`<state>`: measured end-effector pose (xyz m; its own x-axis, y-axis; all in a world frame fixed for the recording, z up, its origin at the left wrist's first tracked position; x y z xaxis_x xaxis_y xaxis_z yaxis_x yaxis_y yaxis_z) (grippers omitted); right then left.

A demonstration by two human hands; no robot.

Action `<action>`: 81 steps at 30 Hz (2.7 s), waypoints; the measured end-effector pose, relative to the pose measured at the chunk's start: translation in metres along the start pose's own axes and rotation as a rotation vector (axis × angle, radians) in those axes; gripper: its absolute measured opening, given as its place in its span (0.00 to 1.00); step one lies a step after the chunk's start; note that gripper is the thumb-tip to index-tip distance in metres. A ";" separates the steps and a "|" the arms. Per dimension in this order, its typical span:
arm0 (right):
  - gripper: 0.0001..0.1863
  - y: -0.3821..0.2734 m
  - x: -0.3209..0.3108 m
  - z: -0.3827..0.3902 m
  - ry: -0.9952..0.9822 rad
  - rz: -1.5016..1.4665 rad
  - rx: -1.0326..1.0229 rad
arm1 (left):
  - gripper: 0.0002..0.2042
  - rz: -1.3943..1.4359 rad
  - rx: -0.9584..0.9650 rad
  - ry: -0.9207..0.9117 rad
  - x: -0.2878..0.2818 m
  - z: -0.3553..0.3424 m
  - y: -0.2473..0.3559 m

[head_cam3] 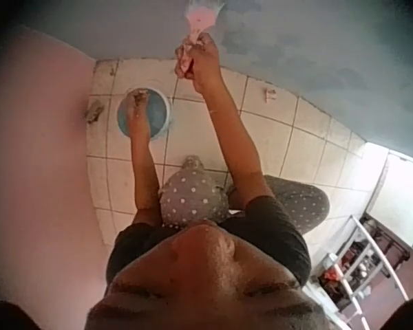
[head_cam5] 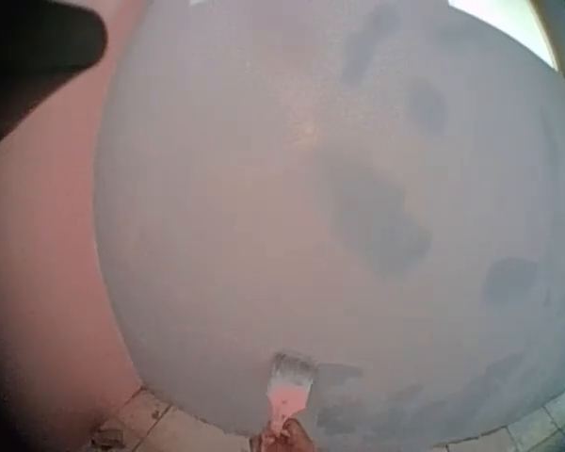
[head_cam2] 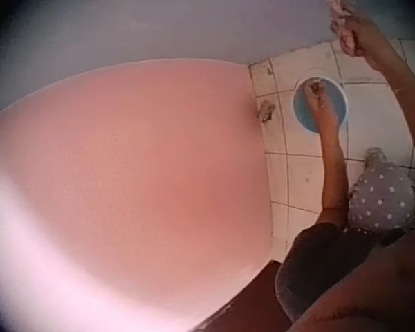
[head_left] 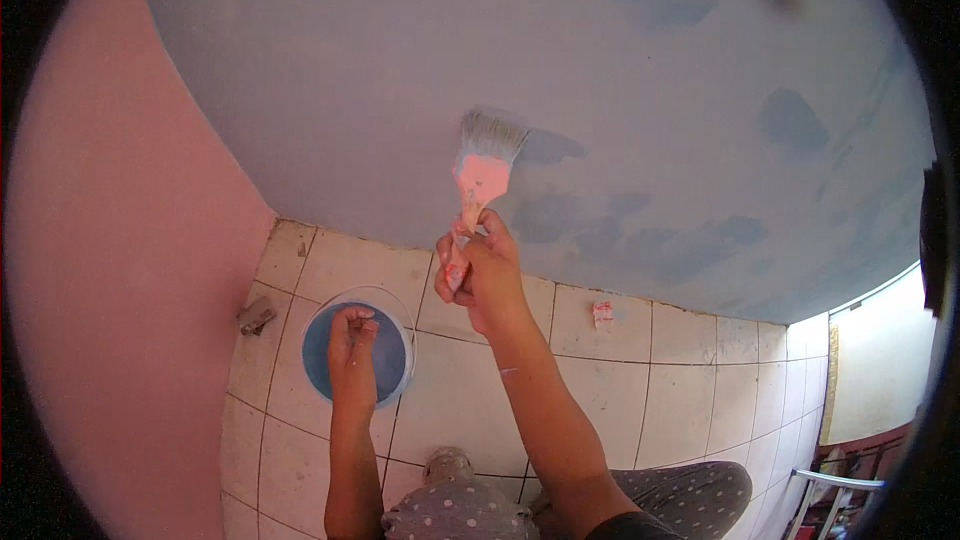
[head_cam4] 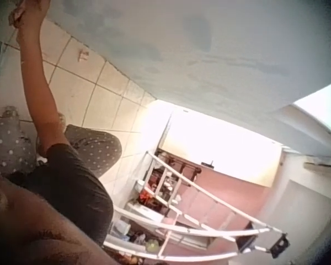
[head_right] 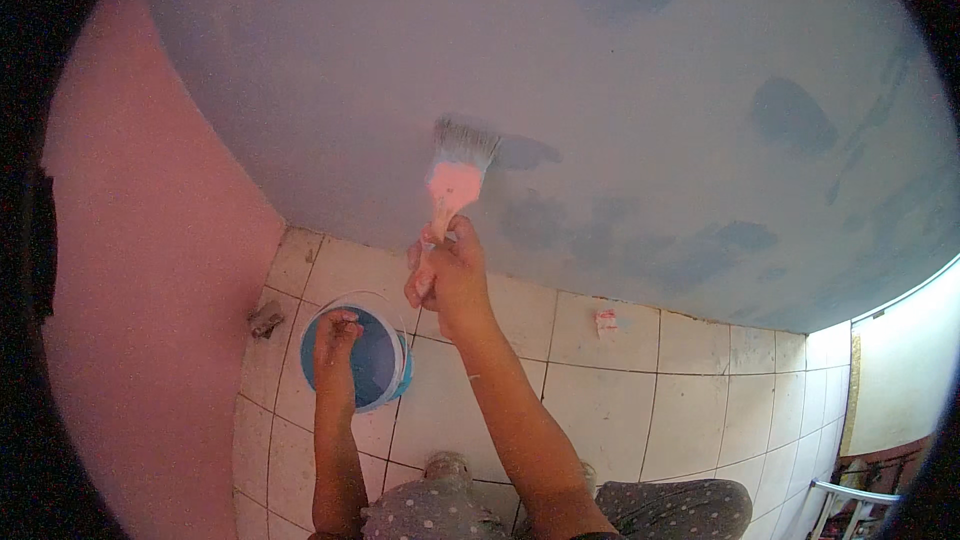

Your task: Painting the lower section of a wall with light blue paint using a brush.

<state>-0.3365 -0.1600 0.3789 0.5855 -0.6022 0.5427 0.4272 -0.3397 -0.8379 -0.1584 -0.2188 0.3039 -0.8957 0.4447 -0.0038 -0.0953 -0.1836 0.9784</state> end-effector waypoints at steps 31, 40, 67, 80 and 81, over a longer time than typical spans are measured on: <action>0.06 0.012 0.034 -0.012 -0.008 -0.231 0.135 | 0.06 0.087 -0.010 0.058 -0.018 -0.001 0.006; 0.05 -0.004 0.057 -0.007 -0.171 -0.160 0.022 | 0.07 0.074 -0.030 0.103 -0.027 0.000 0.004; 0.03 -0.003 0.075 -0.024 -0.176 0.004 0.073 | 0.04 0.133 0.026 0.133 -0.029 -0.012 -0.017; 0.07 -0.069 0.019 -0.008 -0.378 0.385 0.441 | 0.06 -0.252 0.106 -0.007 0.002 0.002 0.046; 0.07 -0.074 0.012 -0.005 -0.406 0.390 0.435 | 0.07 -0.273 0.000 -0.039 0.006 0.000 0.059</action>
<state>-0.3641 -0.1458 0.4472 0.9259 -0.2760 0.2579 0.3213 0.2162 -0.9220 -0.1694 -0.2271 0.3615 -0.8193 0.5114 -0.2595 -0.3312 -0.0526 0.9421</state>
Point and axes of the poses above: each hand's wrist, its own z-axis away from the middle knuckle, its own x-axis out of the palm, y = z × x, the point moved 2 cm from there along -z, towards the middle knuckle, and after that the axes turned 9 degrees about -x, right-handed, at the moved point
